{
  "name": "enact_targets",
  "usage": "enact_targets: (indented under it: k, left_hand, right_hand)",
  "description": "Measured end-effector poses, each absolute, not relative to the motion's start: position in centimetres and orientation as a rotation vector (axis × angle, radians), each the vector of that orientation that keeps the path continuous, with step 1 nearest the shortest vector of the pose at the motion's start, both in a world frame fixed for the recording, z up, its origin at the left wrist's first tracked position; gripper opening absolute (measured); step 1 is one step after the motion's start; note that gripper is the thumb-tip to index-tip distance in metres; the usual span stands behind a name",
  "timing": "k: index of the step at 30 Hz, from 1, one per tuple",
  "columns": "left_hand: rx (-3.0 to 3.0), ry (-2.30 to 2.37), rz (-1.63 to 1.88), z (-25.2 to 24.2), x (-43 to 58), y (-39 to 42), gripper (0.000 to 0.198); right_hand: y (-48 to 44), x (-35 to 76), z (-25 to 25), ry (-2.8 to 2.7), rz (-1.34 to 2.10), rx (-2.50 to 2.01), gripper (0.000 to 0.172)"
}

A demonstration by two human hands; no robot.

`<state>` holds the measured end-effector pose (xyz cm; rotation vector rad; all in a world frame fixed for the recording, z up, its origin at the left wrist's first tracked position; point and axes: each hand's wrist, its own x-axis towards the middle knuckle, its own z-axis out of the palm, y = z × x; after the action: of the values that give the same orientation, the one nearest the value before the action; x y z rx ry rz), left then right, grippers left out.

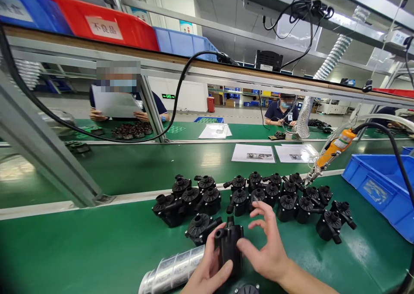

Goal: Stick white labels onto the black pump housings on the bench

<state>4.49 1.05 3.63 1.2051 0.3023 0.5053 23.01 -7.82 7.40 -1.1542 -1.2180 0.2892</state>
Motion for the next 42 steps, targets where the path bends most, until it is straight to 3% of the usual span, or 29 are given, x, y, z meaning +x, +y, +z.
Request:
enact_targets:
  k: [3,6,12,25,42]
  left_hand:
    - [1.129,0.301,0.477,2.8,4.7,1.2,0.110]
    - [1.171,0.220,0.531,2.6,4.9,1.3,0.113]
    - [1.182,0.231,0.480,4.7,4.8,0.6,0.103]
    - [1.162,0.237,0.465,4.8,4.8,0.4,0.101]
    - [1.154,0.230,0.466,5.1,5.0,0.2,0.101]
  right_hand:
    - [-8.2,23.0,7.8,-1.017,0.624,-1.086,0.065]
    - [-8.4,22.8,7.9,-0.940,0.864,-1.028,0.073]
    - [-8.3,22.6,7.6,-0.840,1.014,-1.085,0.085]
    - [-8.6,22.2,7.3,-0.809,1.041,-1.217,0.094]
    - [-8.6,21.8,7.3,-0.870,0.926,-1.325,0.081]
